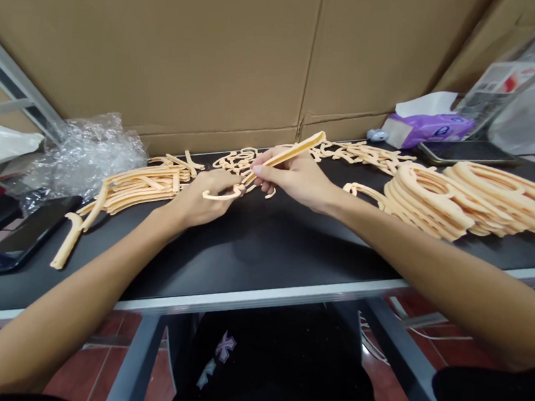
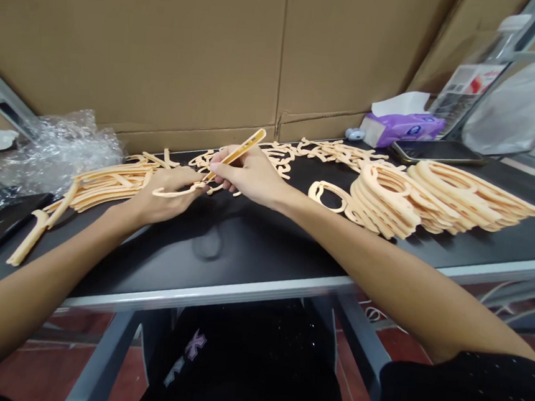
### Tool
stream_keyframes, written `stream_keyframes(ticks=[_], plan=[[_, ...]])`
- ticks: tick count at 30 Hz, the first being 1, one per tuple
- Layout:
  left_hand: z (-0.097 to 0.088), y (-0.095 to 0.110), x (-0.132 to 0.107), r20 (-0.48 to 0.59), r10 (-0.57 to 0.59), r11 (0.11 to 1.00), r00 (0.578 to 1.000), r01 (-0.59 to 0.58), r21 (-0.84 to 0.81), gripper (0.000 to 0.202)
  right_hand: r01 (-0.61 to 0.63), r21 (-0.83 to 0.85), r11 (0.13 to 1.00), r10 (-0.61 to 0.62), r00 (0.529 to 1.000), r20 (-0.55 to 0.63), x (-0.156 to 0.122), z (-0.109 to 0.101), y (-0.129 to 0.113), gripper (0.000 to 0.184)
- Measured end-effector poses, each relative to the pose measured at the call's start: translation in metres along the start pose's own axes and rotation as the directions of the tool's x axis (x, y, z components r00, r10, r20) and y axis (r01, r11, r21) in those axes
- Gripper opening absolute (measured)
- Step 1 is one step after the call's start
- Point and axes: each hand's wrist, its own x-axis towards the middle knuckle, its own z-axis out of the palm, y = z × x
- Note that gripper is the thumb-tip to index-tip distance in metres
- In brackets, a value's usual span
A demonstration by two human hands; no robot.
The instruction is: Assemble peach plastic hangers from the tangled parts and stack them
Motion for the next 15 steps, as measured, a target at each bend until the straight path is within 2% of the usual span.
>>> stream_keyframes(ticks=[5, 10, 13, 15], plan=[[0.003, 0.003, -0.001, 0.122, -0.056, 0.995, 0.991, 0.045, 0.088, 0.035, 0.065, -0.118, 0.991, -0.065, 0.998, 0.008, 0.000, -0.004, 0.007, 0.011], [-0.002, 0.014, -0.002, 0.196, -0.222, 0.965, 0.955, 0.187, 0.182, 0.042, 0.114, -0.254, 0.961, -0.119, 0.993, -0.007, 0.003, -0.009, 0.014, 0.014], [-0.007, 0.022, -0.002, 0.198, -0.319, 0.929, 0.927, 0.265, 0.258, 0.040, 0.097, -0.249, 0.964, -0.109, 0.993, -0.036, 0.004, -0.008, 0.014, 0.015], [-0.010, 0.025, -0.001, 0.192, -0.332, 0.924, 0.923, 0.278, 0.261, 0.034, 0.063, -0.202, 0.977, -0.076, 0.995, -0.059, 0.004, -0.006, 0.012, 0.015]])
